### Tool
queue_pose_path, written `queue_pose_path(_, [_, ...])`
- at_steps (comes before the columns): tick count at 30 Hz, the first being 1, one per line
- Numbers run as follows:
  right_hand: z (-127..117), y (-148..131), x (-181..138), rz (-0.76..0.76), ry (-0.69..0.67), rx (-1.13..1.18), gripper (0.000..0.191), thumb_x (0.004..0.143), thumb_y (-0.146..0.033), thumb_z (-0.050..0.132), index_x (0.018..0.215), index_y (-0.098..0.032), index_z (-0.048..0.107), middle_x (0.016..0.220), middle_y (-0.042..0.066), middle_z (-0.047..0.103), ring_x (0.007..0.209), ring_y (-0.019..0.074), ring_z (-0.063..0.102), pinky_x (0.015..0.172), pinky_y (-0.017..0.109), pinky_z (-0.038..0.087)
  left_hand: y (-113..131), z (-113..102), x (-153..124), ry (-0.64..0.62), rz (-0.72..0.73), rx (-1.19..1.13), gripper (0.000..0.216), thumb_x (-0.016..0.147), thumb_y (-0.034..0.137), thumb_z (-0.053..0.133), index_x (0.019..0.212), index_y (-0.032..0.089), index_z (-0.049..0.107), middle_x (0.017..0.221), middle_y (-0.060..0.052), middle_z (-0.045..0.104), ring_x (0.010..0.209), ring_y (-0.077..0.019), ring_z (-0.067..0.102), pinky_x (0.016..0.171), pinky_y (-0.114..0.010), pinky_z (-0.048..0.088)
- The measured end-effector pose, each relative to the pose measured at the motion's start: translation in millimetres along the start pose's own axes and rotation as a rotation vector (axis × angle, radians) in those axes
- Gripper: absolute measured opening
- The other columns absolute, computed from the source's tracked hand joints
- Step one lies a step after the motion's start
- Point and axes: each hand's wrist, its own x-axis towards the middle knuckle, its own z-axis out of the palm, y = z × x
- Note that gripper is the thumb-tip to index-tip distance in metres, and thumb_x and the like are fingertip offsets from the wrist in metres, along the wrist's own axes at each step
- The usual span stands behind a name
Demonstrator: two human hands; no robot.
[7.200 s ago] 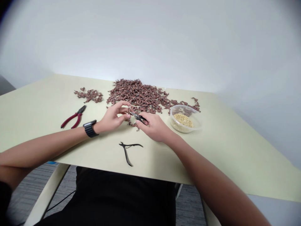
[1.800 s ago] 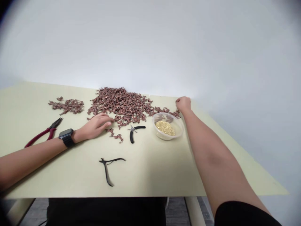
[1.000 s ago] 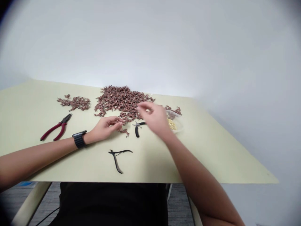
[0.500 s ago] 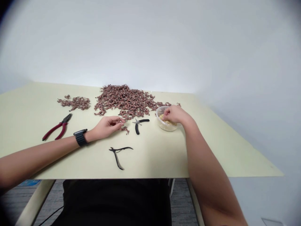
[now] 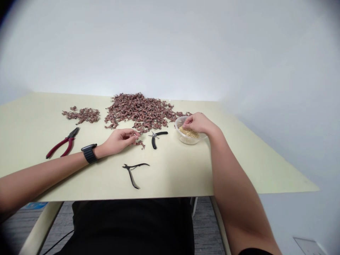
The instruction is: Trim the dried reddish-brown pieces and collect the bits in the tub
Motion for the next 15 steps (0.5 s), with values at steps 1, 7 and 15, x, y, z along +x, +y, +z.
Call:
queue_pose_path(1, [0,0,-1,-0.003,0.0,0.027,0.032,0.075,-0.049,0.077,0.081,-0.018,0.081,0.071,0.004,0.07,0.065,0.0159,0.057,0.06,0.028,0.043,0,0,0,0.002,0.001,-0.001,0.041,0.096,0.051,0.06,0.112,0.015,0.074,0.083,-0.007,0.076,0.07,-0.0165,0.066,0.063,-0.025,0.049])
queue_pose_path(7, [-3,-3,-5,0.002,-0.042,0.145,0.033,0.074,-0.05,0.08,0.081,-0.018,0.081,0.07,0.004,0.068,0.063,0.0151,0.054,0.059,0.028,0.043,2,0,1,-0.003,-0.027,0.002,0.041,0.095,0.049,0.062,0.113,0.014,0.074,0.081,-0.005,0.075,0.068,-0.0143,0.062,0.062,-0.023,0.045])
queue_pose_path(15, [-7,-13,-12,0.046,-0.059,0.18,0.027,0.074,-0.046,0.082,0.074,-0.02,0.078,0.072,0.006,0.069,0.063,0.0169,0.056,0.058,0.029,0.046,1,-1,1,-0.015,-0.045,-0.009,0.041,0.096,0.05,0.062,0.112,0.014,0.074,0.081,-0.005,0.075,0.068,-0.0144,0.062,0.062,-0.023,0.044])
